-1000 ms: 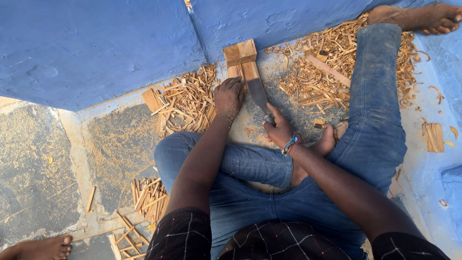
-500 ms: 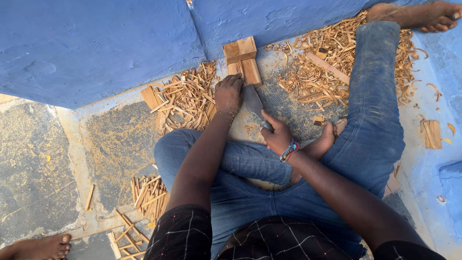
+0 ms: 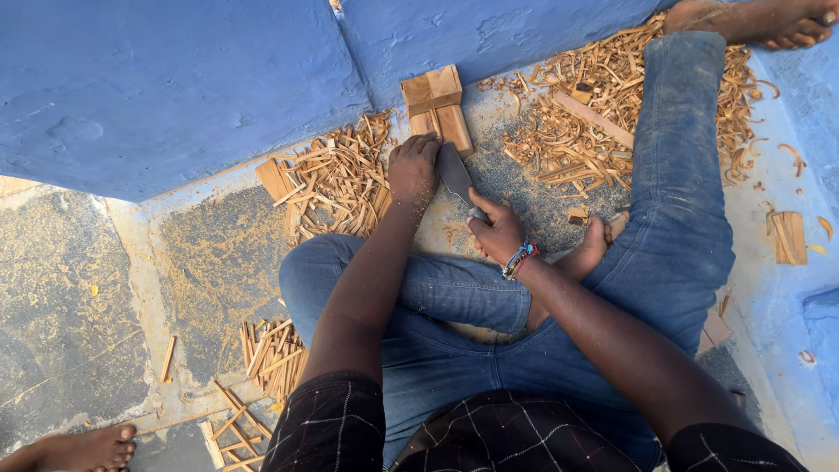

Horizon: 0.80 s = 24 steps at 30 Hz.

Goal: The person whittles and shapes small wooden pieces using a knife, sitting on the floor among wood shavings.

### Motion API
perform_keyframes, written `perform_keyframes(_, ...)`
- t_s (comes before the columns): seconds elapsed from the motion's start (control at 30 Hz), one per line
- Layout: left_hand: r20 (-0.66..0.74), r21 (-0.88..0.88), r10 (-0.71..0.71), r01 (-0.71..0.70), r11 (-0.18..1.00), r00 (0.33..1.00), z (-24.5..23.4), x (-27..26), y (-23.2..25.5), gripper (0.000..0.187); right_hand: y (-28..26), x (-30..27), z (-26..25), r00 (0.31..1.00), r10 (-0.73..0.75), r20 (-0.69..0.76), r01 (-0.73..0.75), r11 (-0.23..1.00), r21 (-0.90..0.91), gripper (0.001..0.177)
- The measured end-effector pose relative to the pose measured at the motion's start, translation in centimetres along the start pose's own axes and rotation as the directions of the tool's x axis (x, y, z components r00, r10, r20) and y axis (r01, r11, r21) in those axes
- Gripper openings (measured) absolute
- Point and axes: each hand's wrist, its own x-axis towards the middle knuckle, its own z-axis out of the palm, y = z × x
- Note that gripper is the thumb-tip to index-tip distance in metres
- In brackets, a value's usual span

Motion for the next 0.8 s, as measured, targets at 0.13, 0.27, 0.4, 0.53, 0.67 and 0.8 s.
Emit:
perform_keyframes(0.13, 0.038, -0.029, -0.046, 0.047, 0.998, 0.998, -0.5, 0.3, 0.4, 0.033, 0.6, 0.5, -0.5, 0.998, -0.026, 0.048, 0.023, 0.998, 0.061, 0.06)
perform_keyframes(0.27, -0.004, -0.051, -0.045, 0.045, 0.998, 0.999, -1.2, 0.8, 0.5, 0.04, 0.8, 1.8, -0.6, 0.996, -0.017, 0.084, 0.011, 0.997, 0.079, 0.062)
perform_keyframes(0.4, 0.027, -0.127, -0.13, 0.133, 0.983, 0.991, -1.7, 0.9, 0.6, 0.054, 0.6, 3.4, -0.7, 0.995, 0.002, 0.097, -0.01, 0.996, 0.085, 0.062)
perform_keyframes(0.53, -0.032, -0.304, -0.164, 0.146, 0.941, 0.986, -2.0, 1.0, 0.5, 0.065, 0.5, 4.5, -0.9, 0.993, 0.029, 0.115, -0.05, 0.983, 0.177, 0.063)
perform_keyframes(0.67, -0.043, -0.34, -0.176, 0.152, 0.928, 0.983, -1.8, 0.6, 0.9, 0.065, 1.1, 4.3, -1.3, 0.991, 0.026, 0.13, -0.056, 0.971, 0.231, 0.064)
perform_keyframes(0.8, -0.088, -0.37, -0.159, 0.116, 0.922, 0.983, -1.9, 0.9, 0.8, 0.057, 1.7, 3.9, -1.5, 0.995, 0.013, 0.095, -0.039, 0.958, 0.286, 0.064)
